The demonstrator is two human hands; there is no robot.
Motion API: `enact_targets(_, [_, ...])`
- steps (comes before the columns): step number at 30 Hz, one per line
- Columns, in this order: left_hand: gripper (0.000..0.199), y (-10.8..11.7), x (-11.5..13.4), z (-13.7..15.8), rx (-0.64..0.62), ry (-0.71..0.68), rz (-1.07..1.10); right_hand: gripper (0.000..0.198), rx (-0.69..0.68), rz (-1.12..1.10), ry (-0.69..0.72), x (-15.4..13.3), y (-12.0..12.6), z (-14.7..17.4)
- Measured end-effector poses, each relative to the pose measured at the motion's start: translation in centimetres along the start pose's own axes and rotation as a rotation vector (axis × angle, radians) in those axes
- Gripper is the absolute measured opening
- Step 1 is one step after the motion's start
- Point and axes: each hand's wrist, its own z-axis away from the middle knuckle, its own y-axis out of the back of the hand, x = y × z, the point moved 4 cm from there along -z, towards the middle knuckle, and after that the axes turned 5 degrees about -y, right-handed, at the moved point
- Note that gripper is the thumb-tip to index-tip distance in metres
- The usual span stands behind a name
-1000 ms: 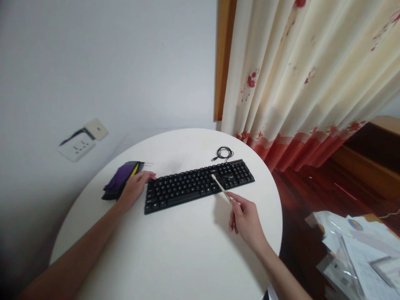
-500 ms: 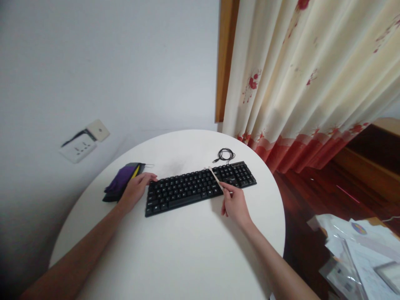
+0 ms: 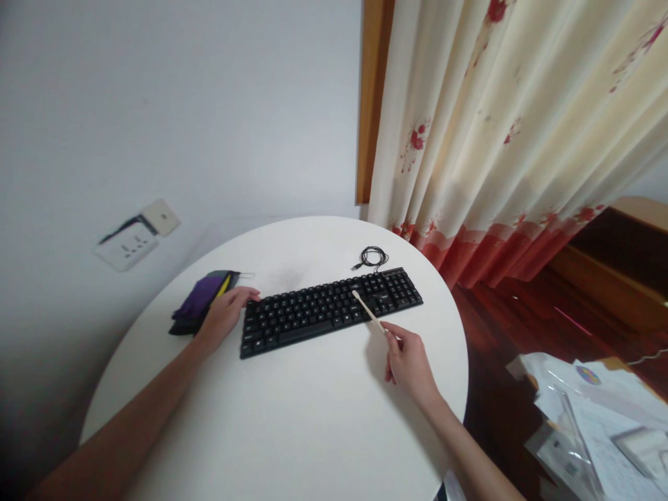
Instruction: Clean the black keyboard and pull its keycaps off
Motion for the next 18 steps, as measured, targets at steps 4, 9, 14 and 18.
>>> enact_targets(4, [0.041, 0.0, 0.2, 0.0, -0.003, 0.005, 0.002, 0.076, -0.049, -0.011, -0.042, -0.1, -0.4, 1.2])
enact_targets(9, [0.041, 0.1, 0.4, 0.0, 0.004, -0.002, 0.001, 0.075, -0.088, -0.033, -0.056, -0.2, -1.7, 1.8])
enact_targets(14, [0.04, 0.1, 0.7, 0.1, 0.01, 0.005, 0.002, 0.073, -0.058, -0.013, -0.069, 0.3, -0.8, 2.4])
enact_targets(18, [0.04, 0.1, 0.9, 0.2, 0.012, 0.012, 0.0, 0.073, -0.048, 0.022, -0.098, 1.6, 0.5, 3.4])
